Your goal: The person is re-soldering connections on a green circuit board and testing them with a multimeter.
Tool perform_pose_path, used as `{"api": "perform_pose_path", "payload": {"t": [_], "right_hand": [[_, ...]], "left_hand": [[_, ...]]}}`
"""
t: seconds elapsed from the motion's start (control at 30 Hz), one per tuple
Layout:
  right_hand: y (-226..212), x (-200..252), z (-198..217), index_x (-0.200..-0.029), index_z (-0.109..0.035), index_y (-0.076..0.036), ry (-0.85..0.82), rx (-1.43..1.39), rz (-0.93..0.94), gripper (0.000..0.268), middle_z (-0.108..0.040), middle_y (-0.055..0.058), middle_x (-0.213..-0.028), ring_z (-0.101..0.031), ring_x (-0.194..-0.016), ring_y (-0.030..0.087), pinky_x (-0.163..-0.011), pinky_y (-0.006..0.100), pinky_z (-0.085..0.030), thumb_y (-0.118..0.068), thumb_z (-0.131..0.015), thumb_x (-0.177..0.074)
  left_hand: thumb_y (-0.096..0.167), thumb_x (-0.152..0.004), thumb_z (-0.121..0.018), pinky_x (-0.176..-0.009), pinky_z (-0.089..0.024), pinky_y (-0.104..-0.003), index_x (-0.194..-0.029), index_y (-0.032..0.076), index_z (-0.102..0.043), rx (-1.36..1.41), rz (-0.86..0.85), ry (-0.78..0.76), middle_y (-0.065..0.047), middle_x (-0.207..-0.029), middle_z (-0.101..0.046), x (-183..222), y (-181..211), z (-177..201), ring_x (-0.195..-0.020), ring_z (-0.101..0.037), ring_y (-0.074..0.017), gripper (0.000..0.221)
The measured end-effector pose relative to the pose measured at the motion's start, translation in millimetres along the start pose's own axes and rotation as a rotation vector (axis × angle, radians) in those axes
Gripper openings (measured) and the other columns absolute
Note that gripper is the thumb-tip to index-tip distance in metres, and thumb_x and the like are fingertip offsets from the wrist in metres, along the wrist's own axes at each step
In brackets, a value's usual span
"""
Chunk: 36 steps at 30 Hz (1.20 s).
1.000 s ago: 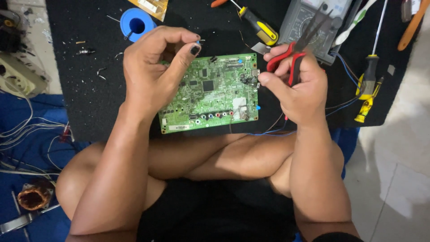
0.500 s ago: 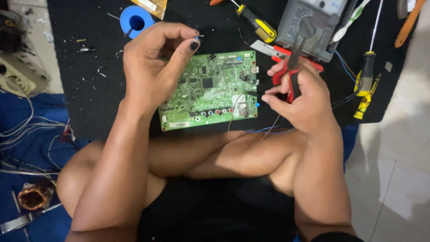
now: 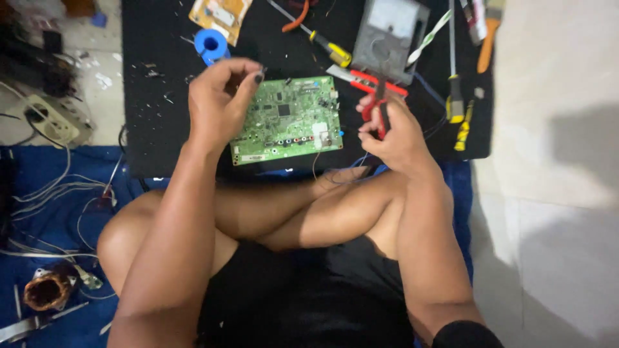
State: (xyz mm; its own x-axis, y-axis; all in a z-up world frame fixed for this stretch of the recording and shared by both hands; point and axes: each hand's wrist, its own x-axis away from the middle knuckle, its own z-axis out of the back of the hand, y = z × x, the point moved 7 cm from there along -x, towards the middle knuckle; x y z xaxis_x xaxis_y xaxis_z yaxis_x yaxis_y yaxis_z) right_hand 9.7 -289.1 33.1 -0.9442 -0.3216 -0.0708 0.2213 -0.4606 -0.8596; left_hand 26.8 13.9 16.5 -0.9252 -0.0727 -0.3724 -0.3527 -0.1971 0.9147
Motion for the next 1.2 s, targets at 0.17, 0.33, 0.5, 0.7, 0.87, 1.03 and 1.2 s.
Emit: {"api": "perform_pose_path", "payload": {"t": [0.17, 0.33, 0.5, 0.7, 0.87, 1.03, 1.2], "right_hand": [[-13, 52, 63, -0.125, -0.057, -0.006, 0.206, -0.004, -0.089, 0.054, -0.05, 0.002, -0.087, -0.073, -0.105, 0.022, -0.083, 0.026, -0.062, 0.01, -0.077, -0.077], [-12, 124, 114, -0.101, -0.045, -0.002, 0.408, -0.026, -0.186, 0.036, -0.061, 0.006, -0.113, -0.068, -0.124, 0.017, -0.09, 0.02, -0.06, 0.004, -0.078, -0.087], [47, 194, 170, -0.105, -0.071, -0.011, 0.606, 0.727, -0.444, 0.035, -0.069, 0.013, -0.098, -0.07, -0.102, 0.034, -0.09, 0.045, -0.055, -0.019, -0.09, -0.078], [-51, 183, 111, -0.086, -0.057, -0.014, 0.836, 0.414, -0.415, 0.013, -0.071, 0.008, -0.086, -0.073, -0.081, 0.023, -0.073, 0.037, -0.052, -0.01, -0.069, -0.082], [0, 173, 130, -0.079, -0.053, -0.01, 0.598, 0.497, -0.526, 0.014, -0.077, 0.004, -0.104, -0.072, -0.101, 0.027, -0.089, 0.042, -0.052, -0.01, -0.066, -0.082], [-25, 167, 122, -0.091, -0.065, -0.009, 0.769, 0.173, -0.415, 0.011, -0.071, 0.011, -0.085, -0.058, -0.05, 0.017, -0.05, 0.033, -0.042, -0.005, -0.065, -0.081], [-79, 122, -14, -0.09, -0.068, 0.002, 0.387, -0.794, -0.274, 0.012, -0.076, 0.028, -0.108, -0.076, -0.1, 0.046, -0.079, 0.045, -0.059, 0.007, -0.059, -0.084]], "left_hand": [[0.003, -0.096, -0.079, -0.064, -0.054, -0.037, -0.104, 0.004, -0.078, -0.046, -0.037, 0.117, -0.015, -0.085, -0.073, 27, -6, 24, -0.073, -0.069, -0.0276, 0.008], [0.001, -0.096, -0.076, -0.063, -0.055, -0.035, -0.105, 0.005, -0.079, -0.038, -0.03, 0.135, -0.013, -0.086, -0.074, 31, 7, 35, -0.072, -0.069, -0.0251, 0.009], [0.005, -0.093, -0.079, -0.063, -0.055, -0.038, -0.103, 0.007, -0.078, -0.109, 0.018, 0.08, -0.012, -0.086, -0.074, 30, -2, 26, -0.073, -0.07, -0.0273, 0.01], [0.006, -0.095, -0.073, -0.076, -0.059, -0.042, -0.102, 0.008, -0.077, -0.419, -0.008, -0.045, -0.011, -0.095, -0.073, 26, 9, 28, -0.087, -0.069, -0.0334, 0.008], [0.008, -0.094, -0.072, -0.088, -0.057, -0.049, -0.098, 0.011, -0.075, -0.551, -0.102, -0.083, -0.014, -0.11, -0.071, 29, 14, 21, -0.1, -0.067, -0.0401, 0.006], [0.014, -0.091, -0.073, -0.093, -0.054, -0.044, -0.096, 0.018, -0.07, -0.619, -0.173, -0.037, -0.01, -0.109, -0.07, 25, -17, 12, -0.105, -0.068, -0.0366, 0.007], [0.018, -0.091, -0.074, -0.089, -0.055, -0.042, -0.097, 0.022, -0.07, -0.74, -0.121, -0.085, -0.004, -0.101, -0.071, 13, -28, 3, -0.104, -0.069, -0.0322, 0.008]]}}
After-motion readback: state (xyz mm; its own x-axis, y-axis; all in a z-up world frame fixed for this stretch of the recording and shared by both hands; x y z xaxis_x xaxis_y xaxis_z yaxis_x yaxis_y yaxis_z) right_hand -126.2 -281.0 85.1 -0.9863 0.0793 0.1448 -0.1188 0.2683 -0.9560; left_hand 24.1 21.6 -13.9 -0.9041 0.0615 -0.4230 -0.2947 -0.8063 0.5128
